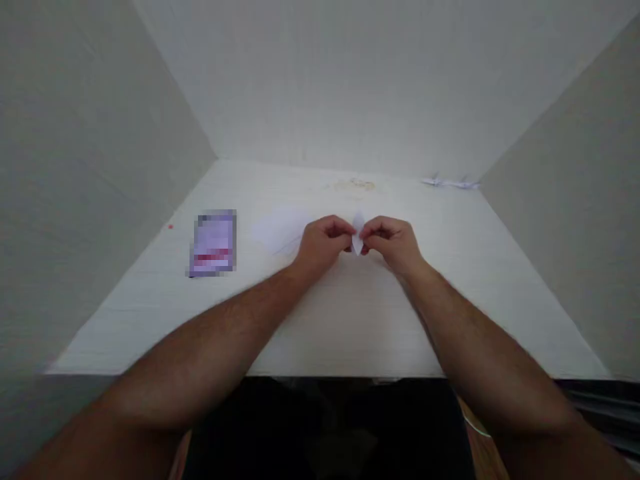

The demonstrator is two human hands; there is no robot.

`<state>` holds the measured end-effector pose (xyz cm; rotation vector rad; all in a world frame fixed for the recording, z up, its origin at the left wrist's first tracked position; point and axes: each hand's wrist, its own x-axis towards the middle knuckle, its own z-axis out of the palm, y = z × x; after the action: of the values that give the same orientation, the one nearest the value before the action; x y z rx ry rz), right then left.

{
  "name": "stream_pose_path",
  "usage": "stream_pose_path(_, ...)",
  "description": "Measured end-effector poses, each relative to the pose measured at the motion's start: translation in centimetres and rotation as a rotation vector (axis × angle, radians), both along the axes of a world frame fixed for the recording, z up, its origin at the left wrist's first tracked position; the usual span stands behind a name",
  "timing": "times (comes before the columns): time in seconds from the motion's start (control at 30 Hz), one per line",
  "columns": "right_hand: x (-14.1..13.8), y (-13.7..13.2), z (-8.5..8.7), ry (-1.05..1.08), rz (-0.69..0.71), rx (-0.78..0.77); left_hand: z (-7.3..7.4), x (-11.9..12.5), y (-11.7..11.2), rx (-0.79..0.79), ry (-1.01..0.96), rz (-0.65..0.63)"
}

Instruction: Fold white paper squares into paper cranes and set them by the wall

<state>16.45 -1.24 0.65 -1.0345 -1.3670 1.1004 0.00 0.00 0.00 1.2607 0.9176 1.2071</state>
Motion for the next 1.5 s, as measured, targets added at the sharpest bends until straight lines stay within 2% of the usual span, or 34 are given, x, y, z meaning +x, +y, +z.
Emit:
stream_pose_path(0.23, -0.4, 0.0, 0.0, -0.049, -0.035, -0.013, 0.1, 0.0, 0.1, 0.063, 0.058, 0.020)
stream_pose_path(0.47, -0.4, 0.3, -0.5, -0.020, -0.070, -0.015, 0.1, 0.1, 0.1, 0.174, 0.133, 0.107)
stream_pose_path(0.73, -0.6, 0.5, -0.7, 0.021, -0.087, -0.033, -0.2, 0.1, 0.2, 0.203, 0.141, 0.123)
stream_pose_path(0.97, -0.7, 0.0, -0.1, -0.160, -0.144, -0.087, -0.1, 0.2, 0.1, 0.212, 0.156, 0.115)
stream_pose_path(1.17, -0.5, 0.0, -0.1, -0.212, -0.152, -0.093, 0.2, 0.0, 0.2, 0.135, 0.194, 0.109)
stream_pose_path(1.33, -0.5, 0.0, 0.1, -0.173, -0.149, -0.167, 0.2, -0.1, 0.4, -0.016, 0.088, 0.029)
stream_pose_path(1.5, -0.5, -0.1, 0.5, -0.146, -0.137, -0.216, 0.5, -0.1, 0.2, -0.008, 0.114, 0.029)
